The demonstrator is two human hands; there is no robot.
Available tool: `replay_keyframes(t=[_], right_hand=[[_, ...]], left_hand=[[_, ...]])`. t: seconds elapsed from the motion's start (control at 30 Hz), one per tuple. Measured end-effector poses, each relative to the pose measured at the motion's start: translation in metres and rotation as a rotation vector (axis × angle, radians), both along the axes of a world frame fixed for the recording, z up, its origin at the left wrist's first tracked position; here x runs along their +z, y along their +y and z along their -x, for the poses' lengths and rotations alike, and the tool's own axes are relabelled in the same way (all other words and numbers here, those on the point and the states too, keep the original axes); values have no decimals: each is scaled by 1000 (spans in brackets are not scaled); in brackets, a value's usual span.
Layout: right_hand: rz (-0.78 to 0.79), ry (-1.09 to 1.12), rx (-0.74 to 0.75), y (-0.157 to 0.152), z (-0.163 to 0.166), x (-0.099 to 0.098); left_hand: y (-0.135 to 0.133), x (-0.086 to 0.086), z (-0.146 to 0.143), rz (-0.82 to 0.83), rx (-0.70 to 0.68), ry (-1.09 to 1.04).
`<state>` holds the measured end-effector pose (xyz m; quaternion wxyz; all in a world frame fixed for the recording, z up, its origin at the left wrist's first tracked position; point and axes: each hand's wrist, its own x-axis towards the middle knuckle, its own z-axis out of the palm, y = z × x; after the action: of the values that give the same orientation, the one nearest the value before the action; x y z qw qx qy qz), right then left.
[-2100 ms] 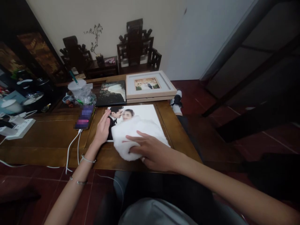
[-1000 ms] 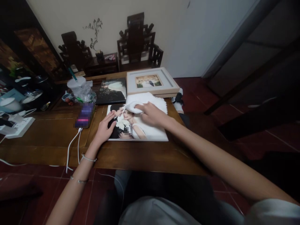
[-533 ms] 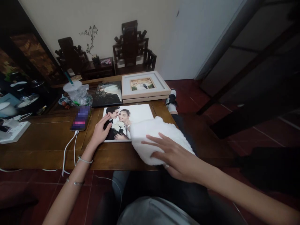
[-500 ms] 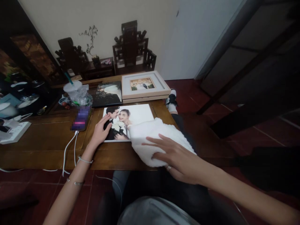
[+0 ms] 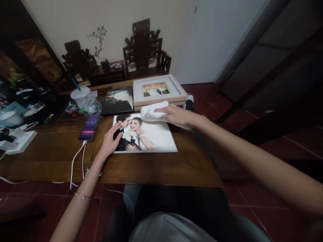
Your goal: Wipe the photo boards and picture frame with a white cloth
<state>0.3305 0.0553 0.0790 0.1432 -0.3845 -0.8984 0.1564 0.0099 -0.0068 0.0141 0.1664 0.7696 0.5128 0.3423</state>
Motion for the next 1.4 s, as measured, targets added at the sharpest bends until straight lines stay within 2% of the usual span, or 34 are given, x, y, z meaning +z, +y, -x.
replay_keyframes(t=[0.13, 0.23, 0.37, 0.5, 0.6, 0.7, 0.87, 0.97, 1.23, 1.3, 1.4], right_hand=[[-13, 14, -104, 12, 3, -5], [-31, -8, -113, -2, 6, -13], [-93, -66, -70, -47, 10, -27], [-98, -9, 36, -106, 7, -34], [-38, -4, 107, -141, 5, -28], [26, -22, 171, -157, 5, -16], [2, -17, 154, -137, 11, -12], [-43, 11, 127, -109, 15, -17], [-156, -15, -77, -32, 35, -31], [-164, -4, -109, -27, 41, -37], [-142, -40, -108, -38, 47, -43]], left_hand=[[0, 0, 0, -4, -4, -7], [0, -1, 0, -5, -2, -14], [1, -3, 0, -8, -1, -10], [1, -3, 0, -21, 0, 3], [2, -4, 0, -24, 4, 5], [2, -4, 0, -22, 12, 1], [1, -2, 0, -11, 7, 1], [0, -2, 0, 1, 10, 8], [-1, 1, -1, -7, 4, 0], [-1, 1, -1, -4, 4, 0], [-1, 1, -1, -4, 2, 5]])
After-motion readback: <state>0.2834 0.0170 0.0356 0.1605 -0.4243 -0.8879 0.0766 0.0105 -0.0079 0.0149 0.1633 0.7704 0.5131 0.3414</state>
